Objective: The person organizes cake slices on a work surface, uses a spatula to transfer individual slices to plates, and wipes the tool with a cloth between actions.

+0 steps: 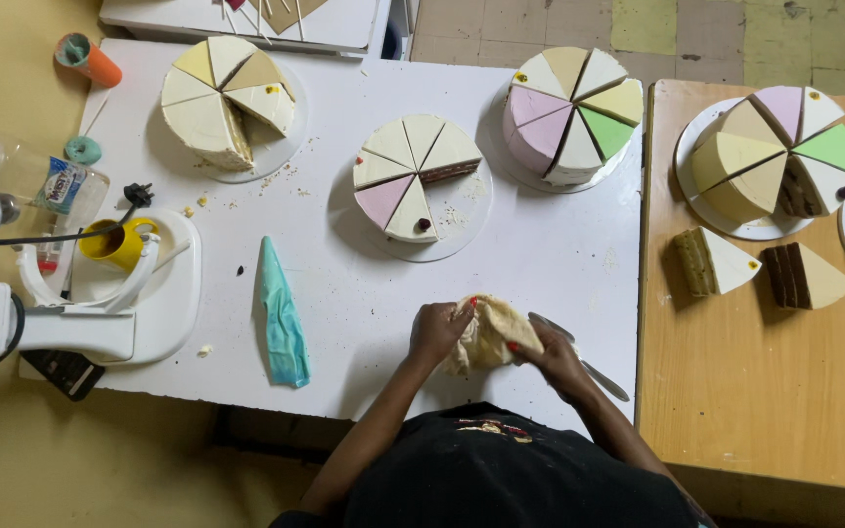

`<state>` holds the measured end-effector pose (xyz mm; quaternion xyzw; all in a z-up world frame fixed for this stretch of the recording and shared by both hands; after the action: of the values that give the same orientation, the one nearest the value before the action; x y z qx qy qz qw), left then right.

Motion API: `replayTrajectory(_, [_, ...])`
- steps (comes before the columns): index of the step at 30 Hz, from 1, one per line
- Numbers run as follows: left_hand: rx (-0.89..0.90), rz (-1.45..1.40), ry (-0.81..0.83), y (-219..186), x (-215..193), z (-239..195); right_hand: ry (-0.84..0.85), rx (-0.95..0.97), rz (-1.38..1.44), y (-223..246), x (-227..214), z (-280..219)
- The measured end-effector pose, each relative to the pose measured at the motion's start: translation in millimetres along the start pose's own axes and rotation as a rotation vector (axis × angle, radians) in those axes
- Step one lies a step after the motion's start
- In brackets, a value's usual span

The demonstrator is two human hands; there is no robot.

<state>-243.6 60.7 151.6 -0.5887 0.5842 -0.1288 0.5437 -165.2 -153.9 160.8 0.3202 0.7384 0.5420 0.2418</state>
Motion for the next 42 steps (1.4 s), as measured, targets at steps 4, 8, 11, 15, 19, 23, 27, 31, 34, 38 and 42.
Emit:
replayTrajectory(4, [-0.051, -0.056, 0.015, 28, -7, 26, -0.259, 0.203, 0.511, 32, 10, 10])
replayTrajectory(8, [-0.232, -0.549, 0.116, 56, 12, 53, -0.201, 0.272, 0.750, 0, 24, 24])
replayTrajectory(11, [-0.338, -1.380, 0.069, 85, 47, 87, -0.189, 0.318, 0.733, 0, 48, 20])
replayTrajectory(15, [-0.554, -1.783, -0.078, 43, 40, 74, -0.261, 0.425, 0.644, -12, 58, 20])
replayTrajectory(19, [-0.623, -1.783, -0.192, 104, 76, 114, -0.383, 0.236, 0.382, 44, 60, 46])
replayTrajectory(23, [-0.608, -1.509, -0.559, 121, 8, 99, -0.460, 0.095, 0.112, 21, 33, 115])
replayTrajectory(27, [-0.547, -1.532, -0.555, 169, -42, 120, -0.482, 0.021, -0.373, 29, 12, 191])
replayTrajectory(31, [-0.444, -1.494, -0.332, 157, -67, 130, -0.516, 0.076, -0.634, -50, -29, 279])
replayTrajectory(34, [-0.471, -1.430, -0.274, 151, -81, 129, -0.425, 0.061, -0.759, -59, -38, 306])
replayTrajectory(38, [-0.452, -1.366, -0.237, 142, -92, 126, -0.368, 0.010, -0.807, -61, -29, 303])
replayTrajectory(42, [-0.381, -1.218, -0.243, 147, -120, 159, -0.329, 0.073, -0.663, -70, -2, 279])
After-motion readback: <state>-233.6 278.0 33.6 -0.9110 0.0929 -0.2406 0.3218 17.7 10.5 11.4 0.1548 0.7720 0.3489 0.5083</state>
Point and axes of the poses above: each hand's wrist, its own z-axis towards the middle knuckle, its own x-axis out of the palm, y = z × x, the point moved 6 cm from there along z, towards the middle knuckle, and after that the axes turned 9 degrees about -x, right-handed, at the moved point
